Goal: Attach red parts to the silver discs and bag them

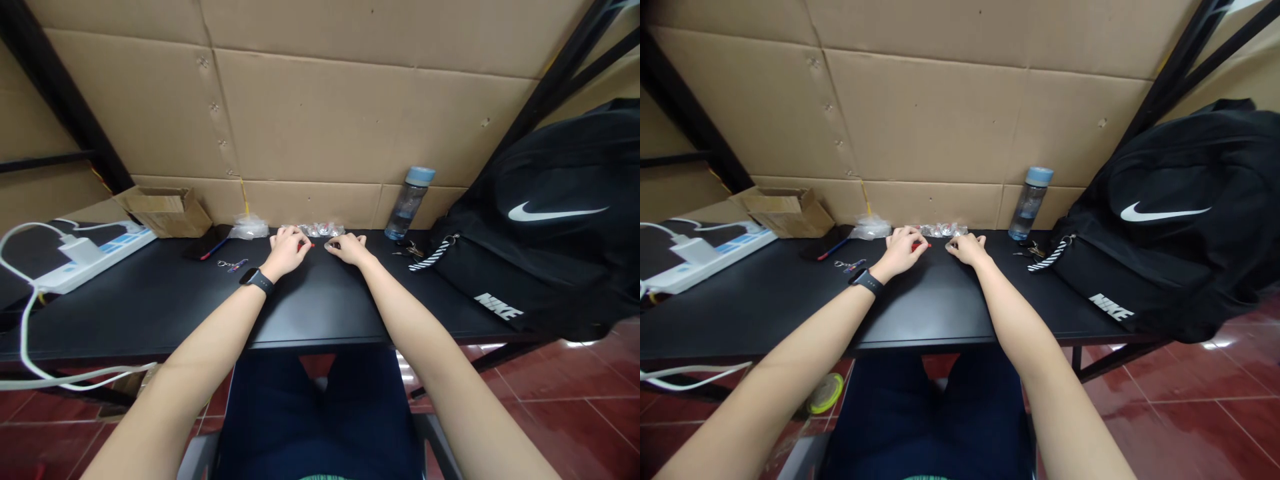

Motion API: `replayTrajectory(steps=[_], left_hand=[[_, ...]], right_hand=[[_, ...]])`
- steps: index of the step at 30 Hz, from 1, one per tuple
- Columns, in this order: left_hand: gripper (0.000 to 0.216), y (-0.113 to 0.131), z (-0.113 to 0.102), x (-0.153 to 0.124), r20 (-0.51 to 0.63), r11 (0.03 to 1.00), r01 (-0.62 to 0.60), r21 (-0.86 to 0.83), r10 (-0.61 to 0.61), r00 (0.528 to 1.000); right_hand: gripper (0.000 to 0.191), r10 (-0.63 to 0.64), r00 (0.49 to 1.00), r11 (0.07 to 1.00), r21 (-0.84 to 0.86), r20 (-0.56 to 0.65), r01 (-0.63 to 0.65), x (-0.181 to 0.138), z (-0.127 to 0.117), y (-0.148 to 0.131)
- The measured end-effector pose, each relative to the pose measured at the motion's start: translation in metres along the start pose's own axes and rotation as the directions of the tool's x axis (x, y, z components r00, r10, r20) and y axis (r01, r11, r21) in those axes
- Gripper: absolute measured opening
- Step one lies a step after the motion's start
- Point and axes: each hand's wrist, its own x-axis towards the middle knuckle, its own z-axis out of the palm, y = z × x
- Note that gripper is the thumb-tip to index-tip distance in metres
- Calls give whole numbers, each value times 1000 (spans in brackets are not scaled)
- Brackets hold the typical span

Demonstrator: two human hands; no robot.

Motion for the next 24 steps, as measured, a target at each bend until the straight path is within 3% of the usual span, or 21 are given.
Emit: replayTrajectory(steps=[5, 12, 18, 24], left_hand=[[17, 0, 1, 0, 12, 1000, -3, 1, 3, 1000], [18, 0, 1, 0, 39, 1000, 14, 9, -14, 999], [18, -1, -1, 0, 38, 1000, 20, 8, -20, 999], [18, 0, -2, 0, 37, 1000, 18, 7, -18, 999]], right_hand=[[21, 16, 995, 1000, -7, 98, -15, 2, -11, -8], [45, -57, 961, 998, 13, 270, 56, -12, -18, -24], [45, -195, 958, 981, 33, 209, 192, -20, -17, -24], [50, -363, 914, 932, 73, 183, 355, -23, -22, -20]])
